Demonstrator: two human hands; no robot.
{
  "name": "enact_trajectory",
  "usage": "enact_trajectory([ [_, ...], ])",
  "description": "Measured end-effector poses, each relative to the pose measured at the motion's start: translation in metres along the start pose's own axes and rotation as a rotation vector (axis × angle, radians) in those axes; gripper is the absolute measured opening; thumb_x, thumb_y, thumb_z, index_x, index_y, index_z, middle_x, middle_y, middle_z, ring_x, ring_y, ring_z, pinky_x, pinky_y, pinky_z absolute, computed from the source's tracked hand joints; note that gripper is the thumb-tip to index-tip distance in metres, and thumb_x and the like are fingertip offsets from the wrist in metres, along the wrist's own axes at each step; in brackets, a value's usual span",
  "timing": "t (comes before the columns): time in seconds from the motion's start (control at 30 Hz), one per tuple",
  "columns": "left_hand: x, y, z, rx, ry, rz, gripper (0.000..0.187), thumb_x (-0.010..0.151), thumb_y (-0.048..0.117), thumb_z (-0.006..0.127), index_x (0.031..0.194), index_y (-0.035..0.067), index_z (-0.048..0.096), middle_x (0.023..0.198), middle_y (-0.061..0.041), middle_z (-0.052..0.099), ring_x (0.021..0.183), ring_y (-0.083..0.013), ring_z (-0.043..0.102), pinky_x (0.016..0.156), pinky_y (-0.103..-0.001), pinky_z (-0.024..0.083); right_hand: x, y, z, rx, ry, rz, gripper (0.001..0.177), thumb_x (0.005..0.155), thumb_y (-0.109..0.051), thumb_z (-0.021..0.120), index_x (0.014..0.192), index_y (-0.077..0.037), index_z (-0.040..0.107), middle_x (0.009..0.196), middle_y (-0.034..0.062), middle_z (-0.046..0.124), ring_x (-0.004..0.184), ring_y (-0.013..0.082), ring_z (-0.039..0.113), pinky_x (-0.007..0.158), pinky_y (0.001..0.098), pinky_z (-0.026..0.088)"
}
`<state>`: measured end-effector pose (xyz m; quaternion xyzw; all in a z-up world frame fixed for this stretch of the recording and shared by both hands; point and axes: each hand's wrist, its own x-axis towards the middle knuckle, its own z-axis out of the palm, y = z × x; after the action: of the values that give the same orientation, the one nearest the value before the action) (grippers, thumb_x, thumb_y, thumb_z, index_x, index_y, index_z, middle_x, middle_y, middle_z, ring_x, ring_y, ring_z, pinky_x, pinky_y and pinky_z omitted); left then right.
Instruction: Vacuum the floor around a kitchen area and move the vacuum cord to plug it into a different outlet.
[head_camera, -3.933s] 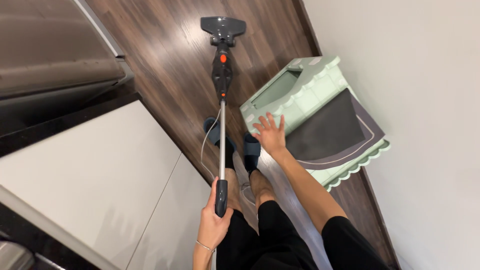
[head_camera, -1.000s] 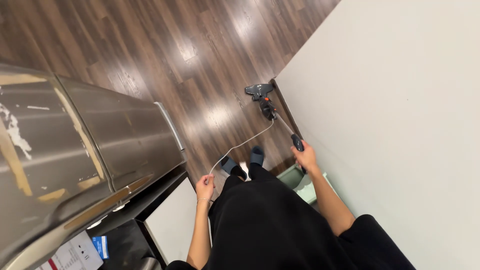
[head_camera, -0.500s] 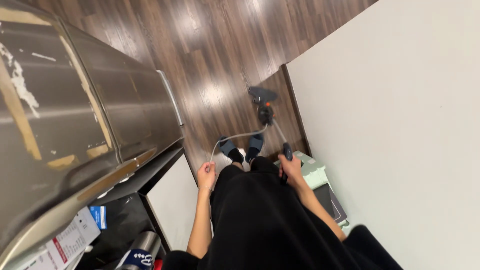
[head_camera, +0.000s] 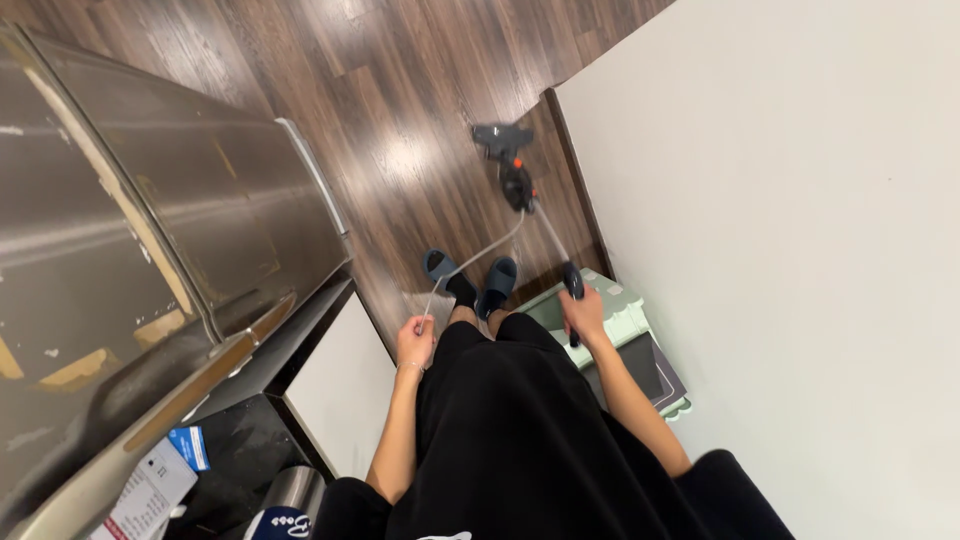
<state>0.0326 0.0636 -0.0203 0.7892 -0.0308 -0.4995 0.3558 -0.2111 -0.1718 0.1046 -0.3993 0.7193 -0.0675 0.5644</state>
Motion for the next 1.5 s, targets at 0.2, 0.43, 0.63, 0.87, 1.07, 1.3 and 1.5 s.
enact_trajectory([
  [0.2,-0.008,0.017,-0.013,-0.036,0.082,0.001,0.025,0.096,0.029,0.066,0.099,0.005,0.073,0.062,0.000,0.060,0.055,-0.0095,0.058,0.054,-0.028,0.045,0.060,-0.027,0.035,0.126,-0.075,-0.022,0.017,0.090,-0.011,0.065,0.087,-0.005,0.050,0.057,0.0035,0.052,0.040,0.0144,0.049,0.037,0.0344,0.042],
  [0.43,0.008,-0.003,-0.017,-0.150,0.250,0.017,0.028,0.097,0.030,0.068,0.098,0.003,0.072,0.065,-0.003,0.063,0.057,-0.0105,0.058,0.056,-0.030,0.045,0.027,-0.066,0.014,-0.009,-0.184,0.000,0.014,0.089,-0.011,0.063,0.088,-0.007,0.050,0.055,0.0057,0.049,0.037,0.0166,0.045,0.034,0.0356,0.040],
  [0.63,0.000,0.008,-0.003,-0.217,0.339,-0.001,0.031,0.097,0.032,0.066,0.099,0.001,0.070,0.069,-0.004,0.068,0.059,-0.0104,0.064,0.060,-0.028,0.049,-0.006,-0.083,-0.013,-0.381,-0.302,-0.029,0.013,0.088,-0.009,0.065,0.086,-0.002,0.054,0.050,0.0052,0.049,0.035,0.0152,0.045,0.033,0.0345,0.038],
  [0.87,-0.004,0.025,0.040,-0.338,0.454,-0.070,0.029,0.097,0.031,0.066,0.097,0.002,0.071,0.066,-0.006,0.066,0.060,-0.0126,0.060,0.060,-0.031,0.047,0.037,-0.165,-0.015,-0.664,-0.372,-0.139,0.015,0.088,-0.013,0.066,0.087,0.002,0.064,0.049,0.0069,0.052,0.034,0.0168,0.047,0.034,0.0353,0.039],
  [1.07,-0.023,0.058,0.101,-0.437,0.666,-0.114,0.030,0.096,0.031,0.067,0.097,0.001,0.072,0.067,-0.007,0.069,0.060,-0.0140,0.064,0.061,-0.032,0.050,0.105,-0.241,0.005,-0.932,-0.599,-0.374,0.017,0.086,-0.015,0.066,0.093,0.001,0.067,0.049,0.0081,0.054,0.033,0.0188,0.051,0.035,0.0365,0.042],
  [1.3,-0.063,0.081,0.156,-0.533,0.880,-0.192,0.030,0.096,0.031,0.067,0.101,0.003,0.073,0.070,-0.008,0.072,0.060,-0.0147,0.066,0.062,-0.031,0.052,0.150,-0.235,0.070,-0.957,-0.779,-0.424,0.023,0.087,-0.014,0.066,0.104,0.001,0.062,0.052,0.0083,0.056,0.036,0.0182,0.054,0.035,0.0368,0.045],
  [1.5,-0.080,0.047,0.190,-0.589,1.005,-0.263,0.034,0.098,0.033,0.067,0.098,0.000,0.074,0.067,-0.011,0.069,0.059,-0.0169,0.062,0.061,-0.034,0.050,0.159,-0.219,0.101,-0.914,-0.949,-0.450,0.028,0.089,-0.012,0.067,0.110,0.004,0.057,0.055,0.0075,0.055,0.037,0.0173,0.052,0.035,0.0365,0.045],
])
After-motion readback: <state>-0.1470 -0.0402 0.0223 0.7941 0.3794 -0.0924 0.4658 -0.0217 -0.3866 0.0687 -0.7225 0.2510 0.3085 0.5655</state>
